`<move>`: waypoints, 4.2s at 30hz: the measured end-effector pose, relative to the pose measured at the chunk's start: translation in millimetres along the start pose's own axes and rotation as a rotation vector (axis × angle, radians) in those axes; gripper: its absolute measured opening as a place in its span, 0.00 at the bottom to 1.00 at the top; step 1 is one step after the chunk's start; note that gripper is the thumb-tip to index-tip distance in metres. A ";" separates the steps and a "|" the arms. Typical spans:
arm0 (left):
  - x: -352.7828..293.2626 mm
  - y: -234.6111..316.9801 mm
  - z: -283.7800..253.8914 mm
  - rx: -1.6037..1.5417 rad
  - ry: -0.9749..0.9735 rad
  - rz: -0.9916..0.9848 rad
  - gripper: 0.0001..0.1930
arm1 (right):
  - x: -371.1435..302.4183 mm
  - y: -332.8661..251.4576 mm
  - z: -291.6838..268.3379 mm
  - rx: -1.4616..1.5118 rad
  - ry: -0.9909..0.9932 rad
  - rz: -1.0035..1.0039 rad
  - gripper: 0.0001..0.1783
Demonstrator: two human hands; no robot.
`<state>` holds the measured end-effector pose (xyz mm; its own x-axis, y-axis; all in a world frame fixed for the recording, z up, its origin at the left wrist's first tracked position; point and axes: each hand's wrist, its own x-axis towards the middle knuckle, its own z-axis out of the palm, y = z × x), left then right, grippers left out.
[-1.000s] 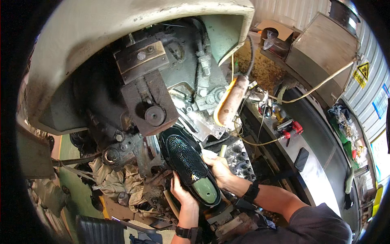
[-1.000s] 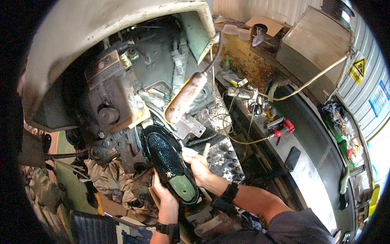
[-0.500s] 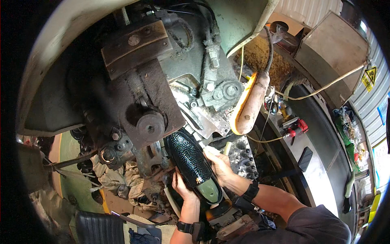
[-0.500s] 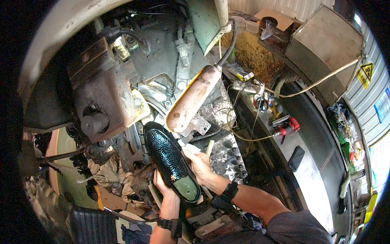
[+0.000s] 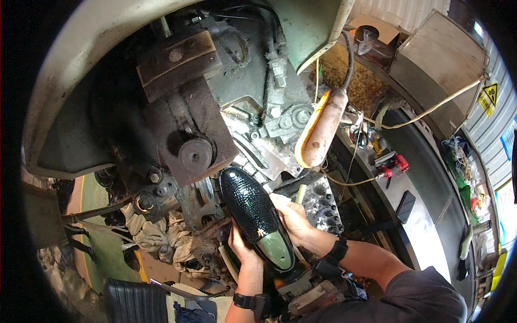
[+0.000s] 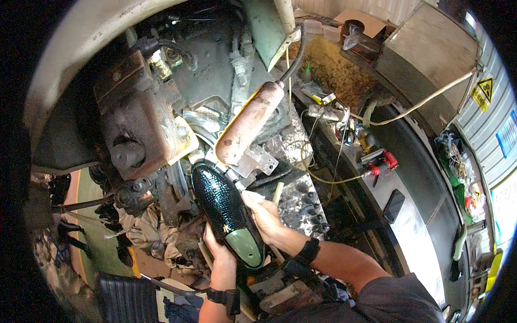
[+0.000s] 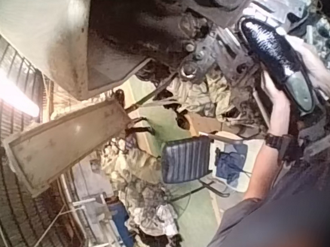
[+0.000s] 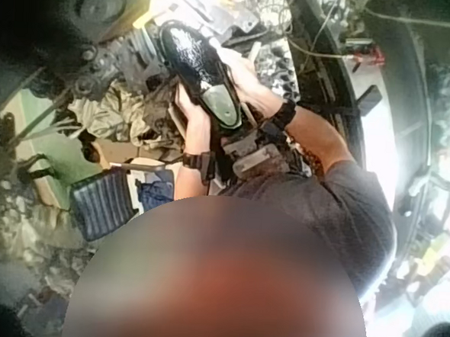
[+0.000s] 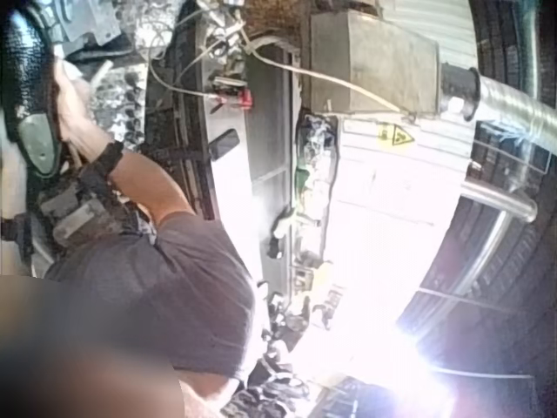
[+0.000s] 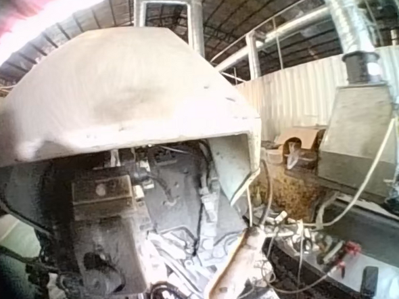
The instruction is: Load shoe uppers onto a lasting machine and operate the machine to shape the shoe.
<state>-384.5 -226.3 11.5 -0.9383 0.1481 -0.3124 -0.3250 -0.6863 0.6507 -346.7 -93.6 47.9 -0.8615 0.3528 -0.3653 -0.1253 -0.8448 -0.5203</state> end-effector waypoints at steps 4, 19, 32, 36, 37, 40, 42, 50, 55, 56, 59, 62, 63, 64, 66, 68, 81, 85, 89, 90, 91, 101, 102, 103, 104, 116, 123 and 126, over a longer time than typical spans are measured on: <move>-5.5 26.4 -37.3 0.502 0.249 0.257 0.14 | -1.9 -39.7 -41.9 -0.406 -0.022 0.143 0.23; -47.3 52.4 -155.0 1.227 0.426 0.894 0.11 | 36.9 -166.8 -299.4 -0.951 0.614 -0.011 0.29; -95.1 -102.0 -196.4 1.017 -0.120 -0.266 0.25 | -34.4 -135.4 -246.0 -0.672 0.378 -0.034 0.17; -105.3 -96.2 -197.2 1.449 -0.021 -0.034 0.26 | -47.8 -137.0 -246.1 -0.692 0.319 -0.070 0.18; -107.3 -92.3 -196.3 1.558 0.001 0.031 0.26 | -47.7 -137.0 -251.8 -0.621 0.209 -0.147 0.19; -140.1 -42.9 -168.2 1.322 -0.084 0.132 0.31 | -50.0 -141.1 -221.0 -0.635 0.243 -0.153 0.26; -176.6 10.1 -146.8 1.401 -0.238 0.194 0.28 | -70.3 -141.6 -204.8 -0.776 0.185 -0.240 0.27; -217.4 171.6 -96.8 0.231 0.147 0.484 0.25 | -232.6 -110.1 -68.6 -1.312 -0.498 -0.772 0.26; -171.1 115.3 -33.0 0.574 -0.140 0.511 0.28 | -287.4 -74.8 -77.8 -1.242 -0.865 -1.155 0.57; -188.4 97.2 12.9 0.628 -0.061 0.415 0.26 | -296.8 -79.1 -79.4 -1.281 -0.774 -1.248 0.50; -239.9 33.1 82.9 0.420 -0.330 -0.113 0.29 | -351.6 -107.6 -107.3 -1.246 -0.483 -1.182 0.43; -297.0 -62.7 132.3 0.603 -0.529 -0.314 0.28 | -391.3 -136.0 -189.1 -1.143 -0.036 -0.935 0.34; -305.2 -91.6 135.8 0.631 -0.629 -0.424 0.29 | -415.5 -144.5 -214.6 -1.021 0.143 -0.872 0.32; -305.8 -126.6 131.7 0.661 -0.718 -0.531 0.29 | -441.0 -151.5 -242.4 -0.886 0.301 -0.805 0.30; -275.6 -201.4 107.2 0.731 -0.870 -1.001 0.28 | -481.7 -156.1 -308.3 -0.163 0.573 -0.624 0.30; -332.5 -237.1 113.7 0.928 -0.966 -0.958 0.25 | -524.1 -154.7 -382.8 0.226 0.729 -0.748 0.28; -478.8 -418.8 169.3 1.331 -1.147 -0.798 0.22 | -973.0 -313.0 -787.5 -0.046 2.310 -1.017 0.58; -481.7 -437.6 183.4 1.397 -1.005 -0.707 0.21 | -975.5 -288.2 -812.3 -0.843 1.900 -0.091 0.68; -490.2 -458.3 184.1 1.333 -1.121 -0.766 0.21 | -993.4 -296.0 -819.4 -0.912 1.913 0.151 0.46; -492.4 -460.6 186.2 1.228 -1.235 -0.760 0.21 | -1008.0 -302.5 -819.2 -1.037 2.087 0.128 0.41; -496.7 -461.8 196.0 1.239 -1.226 -0.734 0.21 | -1010.5 -331.4 -806.8 -0.837 2.214 0.089 0.40; -529.9 -514.7 217.3 1.477 -1.227 -0.843 0.23 | -1098.5 -346.4 -842.6 -0.209 2.646 -0.666 0.30; -531.7 -515.9 215.9 1.492 -1.232 -0.834 0.23 | -1070.8 -339.8 -866.6 -0.234 2.587 -0.718 0.27; -527.4 -508.6 217.6 1.506 -1.213 -0.790 0.22 | -1020.0 -356.8 -882.7 -0.429 2.633 -0.446 0.24; -529.6 -509.5 216.1 1.500 -1.223 -0.801 0.22 | -1006.5 -343.3 -896.9 -0.740 2.648 -0.354 0.24; -466.1 -492.6 165.9 1.617 -1.022 -0.695 0.17 | -852.2 -454.3 -920.1 0.330 1.761 -1.255 0.53; -440.0 -482.7 141.9 1.577 -1.118 -0.579 0.18 | -812.1 -525.5 -872.7 -1.026 1.886 -0.870 0.36; -442.3 -482.6 147.8 1.650 -1.134 -0.518 0.18 | -833.0 -428.2 -1022.8 -1.904 1.876 -0.411 0.43</move>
<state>169.9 144.6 -62.0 -0.1750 0.7964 -0.5789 0.3038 0.6029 0.7377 928.0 385.9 -214.5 0.1353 0.8907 0.4339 0.9907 -0.1141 -0.0747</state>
